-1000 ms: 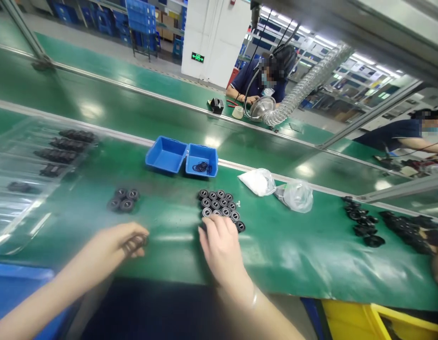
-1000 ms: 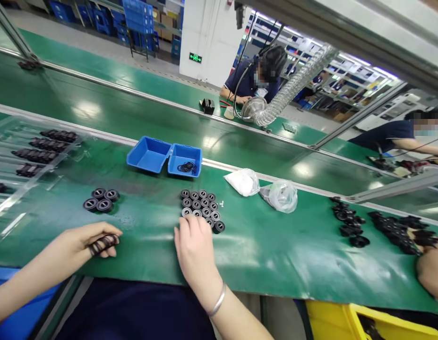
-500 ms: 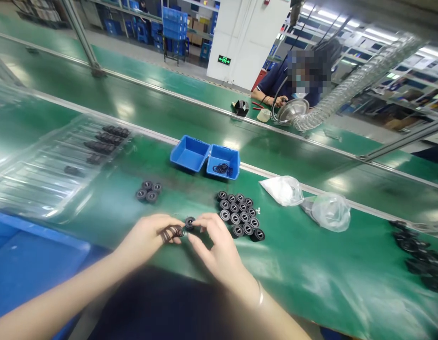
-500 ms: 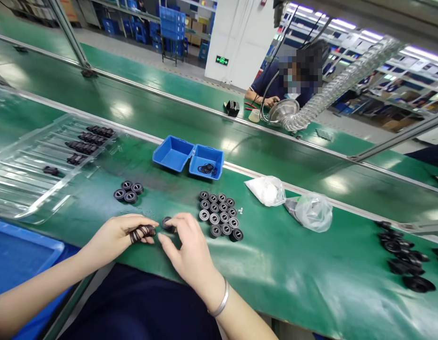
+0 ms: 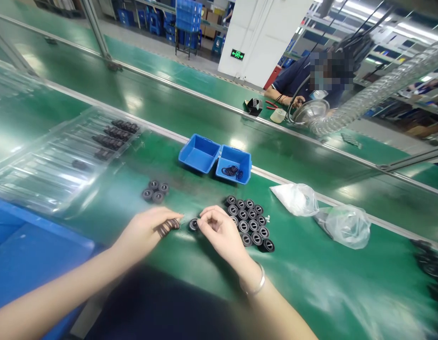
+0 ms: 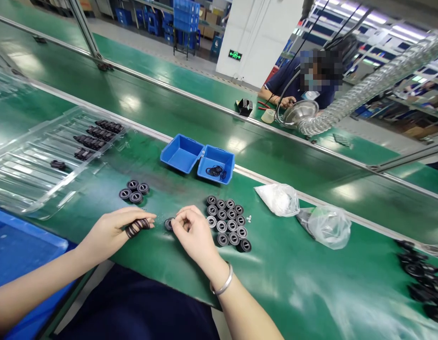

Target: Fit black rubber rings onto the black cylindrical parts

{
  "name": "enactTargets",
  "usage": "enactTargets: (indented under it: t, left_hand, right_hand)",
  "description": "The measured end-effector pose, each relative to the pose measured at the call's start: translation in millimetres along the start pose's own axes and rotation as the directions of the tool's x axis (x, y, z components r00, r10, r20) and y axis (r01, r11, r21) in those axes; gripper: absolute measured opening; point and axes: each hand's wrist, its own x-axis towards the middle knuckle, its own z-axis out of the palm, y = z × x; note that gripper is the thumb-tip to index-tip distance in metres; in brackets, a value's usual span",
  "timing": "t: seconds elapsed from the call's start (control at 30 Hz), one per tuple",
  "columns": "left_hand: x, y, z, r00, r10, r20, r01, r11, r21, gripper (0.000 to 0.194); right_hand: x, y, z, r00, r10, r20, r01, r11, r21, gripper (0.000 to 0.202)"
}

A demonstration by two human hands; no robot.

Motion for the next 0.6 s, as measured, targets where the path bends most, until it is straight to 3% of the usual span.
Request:
enactTargets:
  t: [0.2, 0.33, 0.47, 0.6]
  left_hand:
    - [-17.3, -9.2, 13.3, 0.953, 0.301, 0.036, -0.302, 0.934, 0.189, 0.033]
    - [-20.1, -6.6, 23.3, 0.874, 0.475, 0.099, -0.484, 0.839, 0.248, 0.034]
    - [-15.1, -0.8, 25.5, 0.811, 0.544, 0.214, -0.584, 0.748, 0.314, 0.028]
    - [-14.2, -1.5, 23.6, 0.795, 0.556, 0.242, -0.606, 0.717, 0.345, 0.028]
  right_hand:
    - [0.1, 10.0, 6.8, 1.000, 0.004, -0.027, -0.005, 0.999, -0.042, 0.017]
    - [1.6, 13.8, 7.6, 0.999, 0.018, -0.034, -0.019, 0.999, -0.029, 0.016]
    - [2.1, 18.5, 8.5, 0.998, 0.060, -0.014, -0.060, 0.998, 0.029, 0.016]
    - [0.0, 21.8, 10.6, 0.983, 0.176, 0.056, -0.184, 0.965, 0.187, 0.016]
